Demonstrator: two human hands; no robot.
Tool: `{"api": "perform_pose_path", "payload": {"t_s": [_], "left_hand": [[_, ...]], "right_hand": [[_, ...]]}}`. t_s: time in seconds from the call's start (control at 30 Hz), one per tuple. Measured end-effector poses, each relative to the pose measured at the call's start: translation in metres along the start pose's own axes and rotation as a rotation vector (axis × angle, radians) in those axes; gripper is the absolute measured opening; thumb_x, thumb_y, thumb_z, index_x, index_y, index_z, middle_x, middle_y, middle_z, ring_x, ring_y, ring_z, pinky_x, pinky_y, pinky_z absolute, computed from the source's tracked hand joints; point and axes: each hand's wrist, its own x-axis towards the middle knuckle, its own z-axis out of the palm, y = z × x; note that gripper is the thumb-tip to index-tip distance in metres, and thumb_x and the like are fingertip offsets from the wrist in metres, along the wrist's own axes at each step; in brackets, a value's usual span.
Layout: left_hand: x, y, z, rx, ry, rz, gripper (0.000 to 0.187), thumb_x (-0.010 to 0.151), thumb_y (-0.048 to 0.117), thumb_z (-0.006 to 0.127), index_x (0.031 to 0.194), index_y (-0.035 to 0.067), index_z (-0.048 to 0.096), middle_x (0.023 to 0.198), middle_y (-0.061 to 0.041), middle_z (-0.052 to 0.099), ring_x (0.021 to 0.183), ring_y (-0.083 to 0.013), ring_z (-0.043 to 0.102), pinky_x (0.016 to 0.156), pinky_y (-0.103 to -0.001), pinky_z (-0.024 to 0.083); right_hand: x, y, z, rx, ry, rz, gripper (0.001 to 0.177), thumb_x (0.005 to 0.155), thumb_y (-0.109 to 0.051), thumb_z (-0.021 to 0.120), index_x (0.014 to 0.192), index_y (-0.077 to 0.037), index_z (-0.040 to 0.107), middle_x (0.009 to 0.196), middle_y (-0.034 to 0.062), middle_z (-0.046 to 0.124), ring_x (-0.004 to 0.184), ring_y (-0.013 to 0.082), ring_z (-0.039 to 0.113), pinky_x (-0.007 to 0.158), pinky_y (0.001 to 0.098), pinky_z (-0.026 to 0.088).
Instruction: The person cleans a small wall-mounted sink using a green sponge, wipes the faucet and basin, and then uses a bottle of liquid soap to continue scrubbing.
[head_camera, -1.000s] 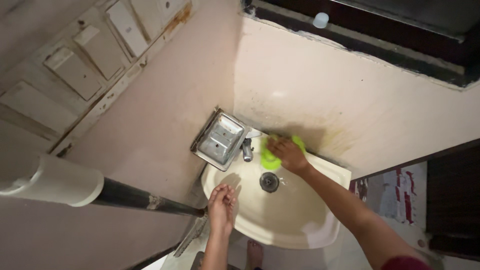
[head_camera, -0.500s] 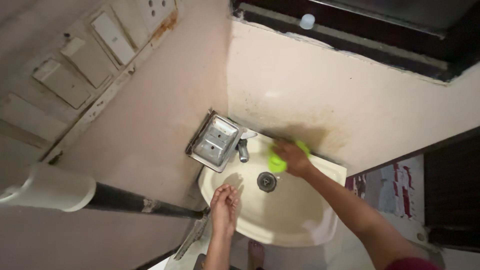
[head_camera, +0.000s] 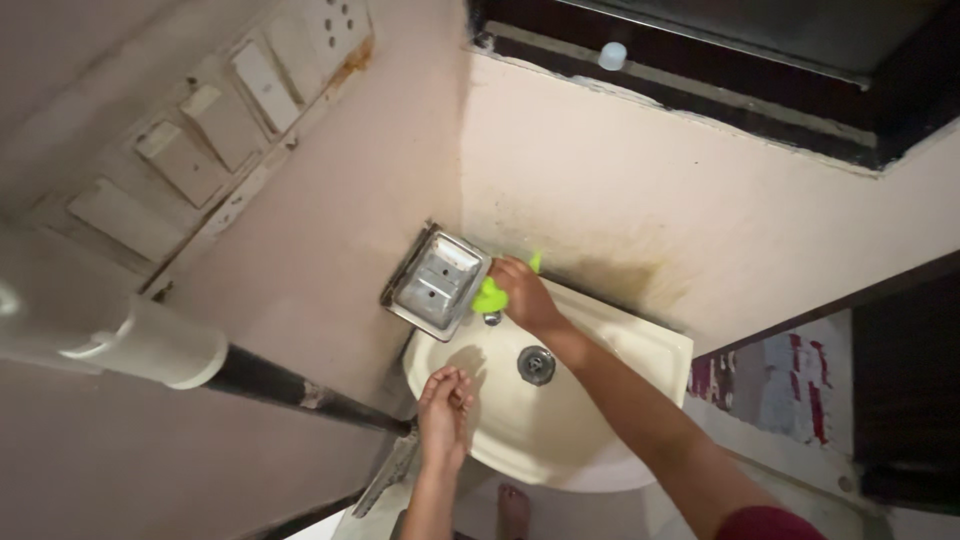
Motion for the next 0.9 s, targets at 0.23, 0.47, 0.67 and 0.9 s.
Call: {"api": "perform_pose_path", "payload": {"t_s": [0.23, 0.47, 0.67, 0.9], "left_hand": [[-0.009, 0.007, -0.006, -0.013, 0.017, 0.012, 0.013, 0.095, 0.010, 0.064, 0.108, 0.010, 0.064, 0.095, -0.003, 0.070, 0.084, -0.0126, 0.065, 0.072, -0.028, 0.050], [0.002, 0.001, -0.002, 0.001, -0.031, -0.002, 0.012, 0.096, 0.010, 0.063, 0.108, 0.008, 0.065, 0.095, -0.003, 0.070, 0.084, -0.0122, 0.065, 0.071, -0.027, 0.050], [0.003, -0.003, -0.013, -0.038, -0.039, 0.030, 0.015, 0.095, 0.008, 0.063, 0.109, 0.007, 0.063, 0.095, -0.004, 0.069, 0.084, -0.0139, 0.065, 0.071, -0.029, 0.048], [0.019, -0.014, -0.019, 0.051, 0.024, -0.030, 0.023, 0.093, 0.011, 0.065, 0.116, 0.014, 0.065, 0.104, 0.000, 0.069, 0.091, -0.0112, 0.061, 0.074, -0.028, 0.044]], "right_hand": [[-0.045, 0.025, -0.025, -0.133, -0.029, 0.069, 0.065, 0.066, 0.010, 0.067, 0.129, -0.005, 0.064, 0.135, 0.0165, 0.064, 0.130, 0.0402, 0.053, 0.112, 0.0490, 0.039], [-0.034, 0.000, -0.009, -0.163, 0.056, 0.067, 0.054, 0.073, 0.009, 0.069, 0.124, -0.005, 0.066, 0.135, 0.0174, 0.065, 0.128, 0.0423, 0.054, 0.109, 0.0487, 0.041], [-0.132, 0.004, 0.007, 0.259, 0.179, 0.988, 0.028, 0.089, -0.019, 0.072, 0.115, -0.009, 0.072, 0.112, 0.0174, 0.076, 0.106, 0.0305, 0.074, 0.092, 0.0433, 0.058], [-0.159, -0.002, 0.023, 0.562, -0.351, 1.250, 0.034, 0.086, -0.027, 0.066, 0.110, -0.003, 0.071, 0.106, 0.0184, 0.073, 0.099, 0.0338, 0.071, 0.084, 0.0476, 0.057]]}}
